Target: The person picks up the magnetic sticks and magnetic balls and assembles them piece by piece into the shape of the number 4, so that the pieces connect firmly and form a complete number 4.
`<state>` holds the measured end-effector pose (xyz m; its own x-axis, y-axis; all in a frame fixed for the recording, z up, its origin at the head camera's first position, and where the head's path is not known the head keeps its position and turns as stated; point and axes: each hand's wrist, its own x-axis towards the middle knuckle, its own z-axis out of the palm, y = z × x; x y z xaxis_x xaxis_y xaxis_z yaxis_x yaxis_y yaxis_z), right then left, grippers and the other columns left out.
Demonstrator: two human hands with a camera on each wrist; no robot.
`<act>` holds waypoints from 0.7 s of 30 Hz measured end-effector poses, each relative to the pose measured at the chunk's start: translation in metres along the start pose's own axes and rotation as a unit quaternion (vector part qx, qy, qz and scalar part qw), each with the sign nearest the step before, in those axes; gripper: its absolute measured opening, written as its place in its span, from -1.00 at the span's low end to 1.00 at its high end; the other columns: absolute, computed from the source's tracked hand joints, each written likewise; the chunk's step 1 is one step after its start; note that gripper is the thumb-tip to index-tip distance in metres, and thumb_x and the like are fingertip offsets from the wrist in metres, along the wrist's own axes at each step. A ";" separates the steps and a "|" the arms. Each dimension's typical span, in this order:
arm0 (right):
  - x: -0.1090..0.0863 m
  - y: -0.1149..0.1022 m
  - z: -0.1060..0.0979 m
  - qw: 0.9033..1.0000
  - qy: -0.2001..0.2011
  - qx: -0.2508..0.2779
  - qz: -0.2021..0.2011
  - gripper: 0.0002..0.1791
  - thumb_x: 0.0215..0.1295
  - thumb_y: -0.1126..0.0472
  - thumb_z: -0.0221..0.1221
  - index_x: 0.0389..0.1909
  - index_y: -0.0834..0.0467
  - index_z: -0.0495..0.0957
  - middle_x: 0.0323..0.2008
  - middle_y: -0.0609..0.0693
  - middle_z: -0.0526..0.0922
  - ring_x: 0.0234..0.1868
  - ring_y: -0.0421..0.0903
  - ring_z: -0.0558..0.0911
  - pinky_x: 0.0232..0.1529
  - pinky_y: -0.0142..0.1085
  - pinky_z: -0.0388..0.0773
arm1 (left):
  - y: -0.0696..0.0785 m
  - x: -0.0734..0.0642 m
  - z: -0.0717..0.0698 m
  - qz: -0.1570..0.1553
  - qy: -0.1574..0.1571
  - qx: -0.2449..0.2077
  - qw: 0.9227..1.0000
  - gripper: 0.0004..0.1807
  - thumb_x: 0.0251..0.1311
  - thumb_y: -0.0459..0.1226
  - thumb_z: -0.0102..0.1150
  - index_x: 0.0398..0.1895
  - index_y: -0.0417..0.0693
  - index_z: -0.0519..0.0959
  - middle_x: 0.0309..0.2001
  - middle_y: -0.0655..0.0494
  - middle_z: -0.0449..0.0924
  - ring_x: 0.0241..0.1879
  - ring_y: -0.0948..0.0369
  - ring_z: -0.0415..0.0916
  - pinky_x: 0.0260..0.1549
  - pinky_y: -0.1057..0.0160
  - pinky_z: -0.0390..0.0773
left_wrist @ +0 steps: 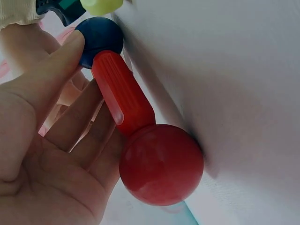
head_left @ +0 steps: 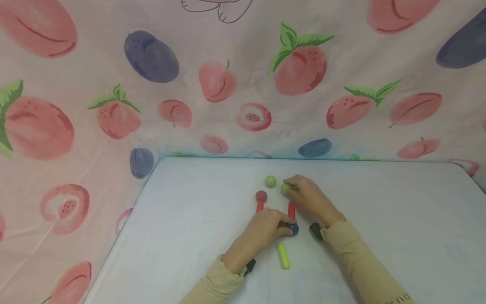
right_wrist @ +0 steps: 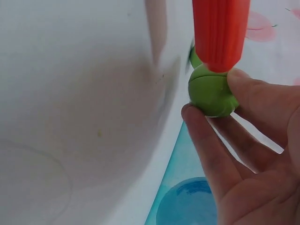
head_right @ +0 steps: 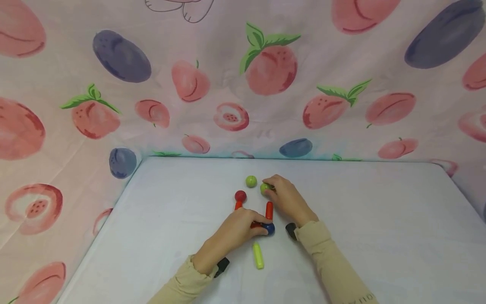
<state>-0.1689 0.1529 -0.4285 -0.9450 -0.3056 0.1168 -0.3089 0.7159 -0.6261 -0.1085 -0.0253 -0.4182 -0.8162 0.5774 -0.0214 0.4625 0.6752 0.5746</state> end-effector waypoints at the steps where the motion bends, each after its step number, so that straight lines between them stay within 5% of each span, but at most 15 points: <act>1: 0.000 0.000 0.000 1.000 -0.001 -0.001 0.003 -0.62 0.29 0.34 0.26 0.12 0.35 0.57 -0.03 0.20 0.67 0.00 0.15 0.65 0.09 0.04 0.56 | 0.000 0.000 0.000 -0.001 0.001 -0.001 1.000 -0.72 0.07 -0.21 0.45 -0.10 0.06 0.77 -0.30 0.26 0.75 -0.47 0.44 0.39 -0.41 0.56 0.40; 21: -0.008 -0.003 -0.007 1.000 -0.009 -0.010 0.020 -0.62 0.27 0.29 0.30 0.06 0.39 0.59 -0.07 0.25 0.67 -0.05 0.18 0.67 0.03 0.05 0.59 | -0.002 0.000 0.000 0.002 0.016 0.001 1.000 -0.70 0.05 -0.20 0.47 -0.10 0.06 0.77 -0.26 0.25 0.77 -0.45 0.48 0.43 -0.34 0.57 0.45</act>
<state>-0.1608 0.1576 -0.4225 -0.9545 -0.2878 0.0778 -0.2733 0.7401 -0.6145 -0.1098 -0.0269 -0.4193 -0.8246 0.5657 0.0064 0.4665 0.6735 0.5733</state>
